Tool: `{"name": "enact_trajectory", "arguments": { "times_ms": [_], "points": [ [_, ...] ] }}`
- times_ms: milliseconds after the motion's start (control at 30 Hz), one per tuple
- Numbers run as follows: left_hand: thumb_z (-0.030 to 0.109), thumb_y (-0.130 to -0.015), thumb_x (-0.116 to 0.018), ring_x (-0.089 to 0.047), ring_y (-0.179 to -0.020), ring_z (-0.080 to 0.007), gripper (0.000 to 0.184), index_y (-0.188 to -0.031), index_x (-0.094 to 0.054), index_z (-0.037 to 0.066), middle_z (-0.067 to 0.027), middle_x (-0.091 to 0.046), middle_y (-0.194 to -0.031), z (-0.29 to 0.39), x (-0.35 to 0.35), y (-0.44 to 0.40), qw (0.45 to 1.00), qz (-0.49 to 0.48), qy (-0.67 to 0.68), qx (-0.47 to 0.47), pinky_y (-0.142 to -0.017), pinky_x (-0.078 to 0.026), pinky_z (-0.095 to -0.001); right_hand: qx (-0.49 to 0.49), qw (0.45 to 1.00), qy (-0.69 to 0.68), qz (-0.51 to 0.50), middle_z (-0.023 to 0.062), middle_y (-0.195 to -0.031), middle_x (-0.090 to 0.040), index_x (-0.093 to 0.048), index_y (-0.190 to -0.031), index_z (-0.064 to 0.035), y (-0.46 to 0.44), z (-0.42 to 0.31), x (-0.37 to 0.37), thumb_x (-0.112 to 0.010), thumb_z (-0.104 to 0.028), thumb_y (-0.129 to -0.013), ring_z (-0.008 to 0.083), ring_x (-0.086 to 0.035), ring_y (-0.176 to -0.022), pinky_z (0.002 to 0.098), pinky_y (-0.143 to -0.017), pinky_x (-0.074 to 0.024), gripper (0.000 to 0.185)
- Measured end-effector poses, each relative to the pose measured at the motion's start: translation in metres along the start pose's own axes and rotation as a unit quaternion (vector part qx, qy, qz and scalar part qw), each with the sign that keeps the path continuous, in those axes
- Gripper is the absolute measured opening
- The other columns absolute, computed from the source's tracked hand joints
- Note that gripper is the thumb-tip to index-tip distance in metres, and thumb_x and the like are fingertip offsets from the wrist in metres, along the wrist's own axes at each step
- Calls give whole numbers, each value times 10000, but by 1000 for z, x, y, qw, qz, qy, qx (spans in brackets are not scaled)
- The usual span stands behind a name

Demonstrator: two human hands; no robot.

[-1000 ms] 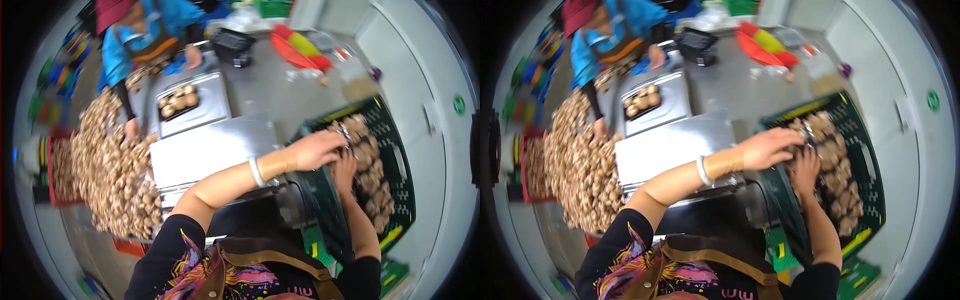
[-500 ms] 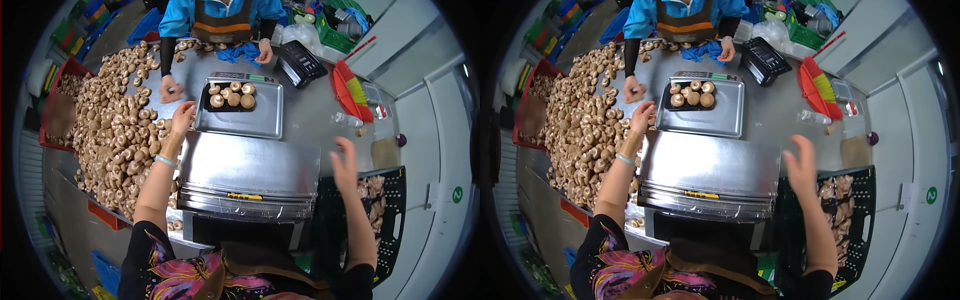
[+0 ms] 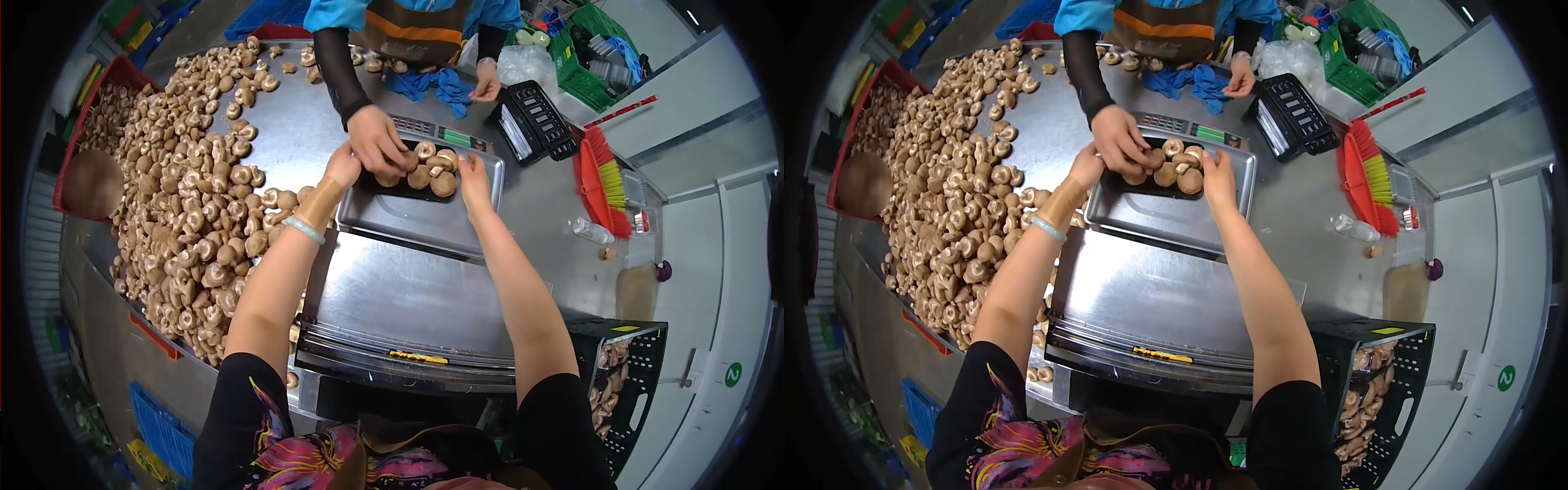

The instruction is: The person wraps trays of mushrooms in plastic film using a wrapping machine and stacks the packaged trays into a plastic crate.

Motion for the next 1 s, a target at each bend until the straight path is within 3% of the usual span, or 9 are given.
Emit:
{"name": "enact_trajectory", "arguments": {
  "times_ms": [67,200,333,400,433,600,767,900,1000],
  "points": [
    [150,-876,-583,-592,-1169,-339,433,-1277,-561,-10,-215,-628,-1226,-1,3,-5,996,46,-63,-43,-982,-450,-378,52,998,9,34,237,-1322,-542,-471,-1352,3,-5,11,2,-559,-380,-961,340,-556,-1187,393,-1004,-420,555],
    [214,-907,-586,-603,-1141,-329,434,-1282,-563,-3,-208,-632,-1224,-1,20,2,997,73,-6,-35,-973,-461,-379,53,997,31,56,232,-1329,-532,-490,-1336,-5,5,7,28,-564,-377,-957,340,-549,-1192,393,-1005,-420,537],
    [447,-884,-647,-561,-1197,-351,679,-1349,-499,-26,-262,-588,-1252,42,-20,21,992,-52,110,11,-1015,-435,-376,-21,997,-59,-49,226,-1333,-531,-461,-1373,-12,-6,20,7,-563,-383,-956,346,-509,-1242,392,-1033,-399,568],
    [596,-792,-692,-512,-1239,-382,889,-1377,-466,-34,-290,-509,-1311,16,-43,1,998,-6,-68,-8,-1038,-415,-388,40,997,-47,-39,225,-1353,-514,-451,-1388,-22,-15,40,-16,-563,-382,-955,342,-487,-1265,387,-1058,-375,575],
    [666,-726,-707,-488,-1248,-401,979,-1379,-469,-24,-292,-454,-1342,27,-46,8,992,-33,-122,-7,-1047,-407,-402,72,996,-41,-34,224,-1364,-505,-446,-1395,-27,-19,44,-22,-563,-381,-954,341,-476,-1276,384,-1070,-363,578],
    [515,-756,-769,-490,-1228,-374,886,-1367,-460,-49,-227,-442,-1312,64,-47,69,998,-26,-25,-59,-1052,-400,-383,73,993,-89,-5,195,-1413,-456,-447,-1401,-41,49,17,23,-562,-337,-961,320,-432,-1315,378,-1098,-329,542],
    [370,-806,-763,-463,-1211,-340,760,-1367,-443,-31,-211,-439,-1256,94,-55,196,993,-51,-43,-98,-1056,-381,-388,50,990,-131,-16,173,-1393,-463,-434,-1414,-43,162,19,94,-559,-253,-963,285,-442,-1294,364,-1088,-333,512],
    [353,-816,-754,-452,-1218,-387,763,-1381,-417,-34,-246,-419,-1271,91,-74,283,987,-109,-80,-82,-1062,-373,-410,14,997,-72,-22,175,-1420,-423,-416,-1420,-42,249,54,129,-542,-153,-934,299,-396,-1333,393,-1105,-311,515],
    [352,-820,-746,-439,-1234,-408,777,-1395,-398,-38,-260,-409,-1289,89,-82,318,982,-127,-100,-101,-1071,-364,-415,101,993,57,-5,191,-1466,-362,-413,-1416,-37,284,45,144,-533,-132,-920,335,-354,-1363,414,-1124,-290,519]
  ]
}}
Point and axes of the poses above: each hand's wrist, its own y-axis away from the middle knuckle, its own x-axis out of the back of the hand, z = x × y, the point moved 4 cm from there along -y, towards the middle knuckle
